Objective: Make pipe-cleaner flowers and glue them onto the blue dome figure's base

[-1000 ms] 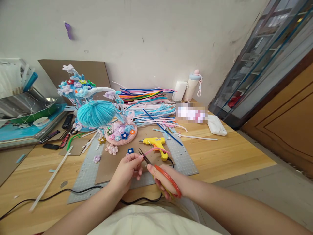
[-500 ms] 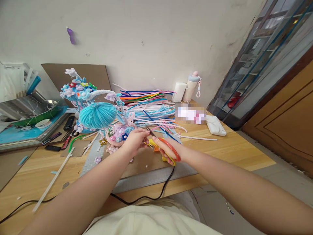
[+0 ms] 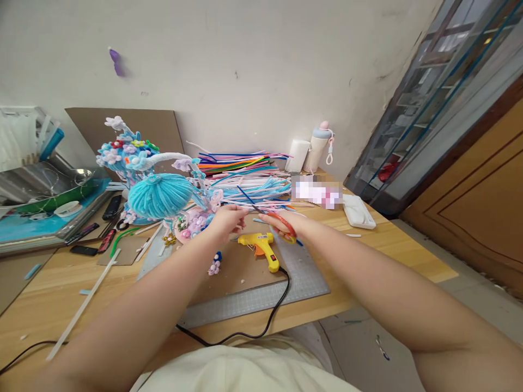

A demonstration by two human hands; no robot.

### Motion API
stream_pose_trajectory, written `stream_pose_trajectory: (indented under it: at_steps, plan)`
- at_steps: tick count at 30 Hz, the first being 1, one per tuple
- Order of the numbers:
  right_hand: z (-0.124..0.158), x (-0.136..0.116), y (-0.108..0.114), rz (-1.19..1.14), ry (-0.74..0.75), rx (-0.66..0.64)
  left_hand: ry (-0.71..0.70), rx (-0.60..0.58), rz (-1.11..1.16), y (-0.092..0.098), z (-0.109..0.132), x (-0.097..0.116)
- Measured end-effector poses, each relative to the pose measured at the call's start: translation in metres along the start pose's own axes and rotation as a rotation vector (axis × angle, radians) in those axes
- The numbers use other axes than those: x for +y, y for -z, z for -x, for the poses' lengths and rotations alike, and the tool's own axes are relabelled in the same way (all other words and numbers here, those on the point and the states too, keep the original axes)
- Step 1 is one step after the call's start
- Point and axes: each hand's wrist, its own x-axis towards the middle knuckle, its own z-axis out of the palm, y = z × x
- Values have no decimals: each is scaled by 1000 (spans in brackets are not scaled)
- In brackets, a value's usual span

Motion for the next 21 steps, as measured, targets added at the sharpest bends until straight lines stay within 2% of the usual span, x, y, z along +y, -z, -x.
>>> stream_pose_trajectory:
  at_steps: [4,7,9,10,12,14,17,18,21]
  plan:
    - [-7,22,19,184,4,127,-185,11,-50,22,37,-12]
    - [-2,29,25,253,-7,199,-317,22,-94,43,67,-27]
    - [6,22,23,251,17,264,-546,74,-295,56,84,-37]
    - [12,14,19,234,49,302,-609,93,-389,62,91,-41]
    - [26,-10,4,168,154,368,-681,127,-499,72,102,-47]
    - [40,-41,-20,65,300,334,-701,163,-546,79,110,-50]
    - [56,-84,-64,-120,476,219,-716,192,-570,87,115,-53]
    - [58,-93,-77,-320,532,155,-719,197,-570,90,116,-54]
    - [56,-107,-105,-706,537,-5,-697,232,-559,96,115,-59]
